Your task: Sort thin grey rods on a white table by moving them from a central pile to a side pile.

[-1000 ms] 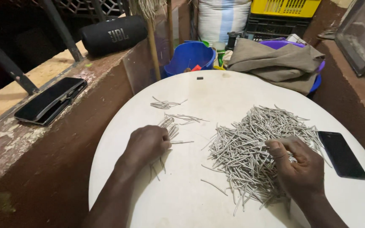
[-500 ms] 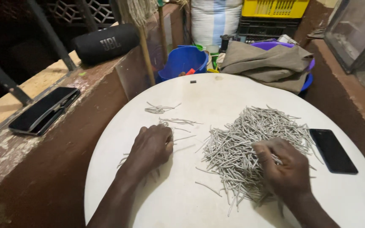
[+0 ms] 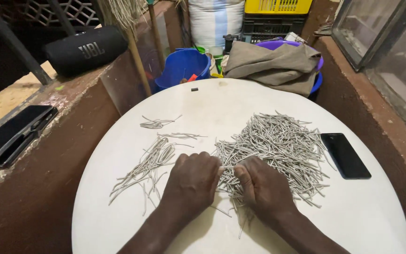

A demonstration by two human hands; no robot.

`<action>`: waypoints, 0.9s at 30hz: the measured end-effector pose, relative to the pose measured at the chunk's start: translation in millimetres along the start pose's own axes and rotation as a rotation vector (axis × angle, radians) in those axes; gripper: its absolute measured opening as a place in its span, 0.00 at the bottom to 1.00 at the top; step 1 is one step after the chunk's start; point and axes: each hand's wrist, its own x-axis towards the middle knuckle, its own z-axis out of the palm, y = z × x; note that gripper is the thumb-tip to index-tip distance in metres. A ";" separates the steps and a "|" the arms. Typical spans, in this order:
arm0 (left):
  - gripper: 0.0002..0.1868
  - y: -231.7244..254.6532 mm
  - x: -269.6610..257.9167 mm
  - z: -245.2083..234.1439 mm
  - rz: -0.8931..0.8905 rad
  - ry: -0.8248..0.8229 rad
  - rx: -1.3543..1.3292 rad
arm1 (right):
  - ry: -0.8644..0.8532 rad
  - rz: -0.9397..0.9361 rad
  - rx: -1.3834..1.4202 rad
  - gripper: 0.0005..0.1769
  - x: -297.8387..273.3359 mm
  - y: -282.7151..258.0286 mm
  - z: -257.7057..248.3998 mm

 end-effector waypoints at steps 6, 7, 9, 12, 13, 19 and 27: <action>0.12 10.6 3.8 0.9 0.168 0.175 -0.135 | 0.092 -0.132 0.322 0.25 -5.9 8.7 -4.3; 0.12 15.1 4.3 3.3 0.168 0.171 -0.144 | 0.092 -0.123 0.319 0.25 -10.1 7.6 -3.4; 0.17 22.5 6.9 6.0 0.090 0.188 -0.503 | -0.071 0.023 0.719 0.26 -15.0 3.9 -1.8; 0.18 60.1 4.6 -7.4 -0.238 0.162 -1.162 | -0.144 0.079 1.103 0.29 -22.2 -3.6 22.9; 0.18 56.8 5.0 -9.0 -0.233 0.161 -1.161 | -0.141 0.076 1.103 0.29 -20.1 1.7 20.0; 0.20 23.5 2.2 -13.4 -0.084 -0.054 -0.742 | -0.415 0.209 0.849 0.24 -7.3 -1.3 -40.2; 0.15 25.4 -10.3 6.9 -0.004 -0.014 -0.173 | -0.167 0.086 0.392 0.26 -13.4 16.0 -35.6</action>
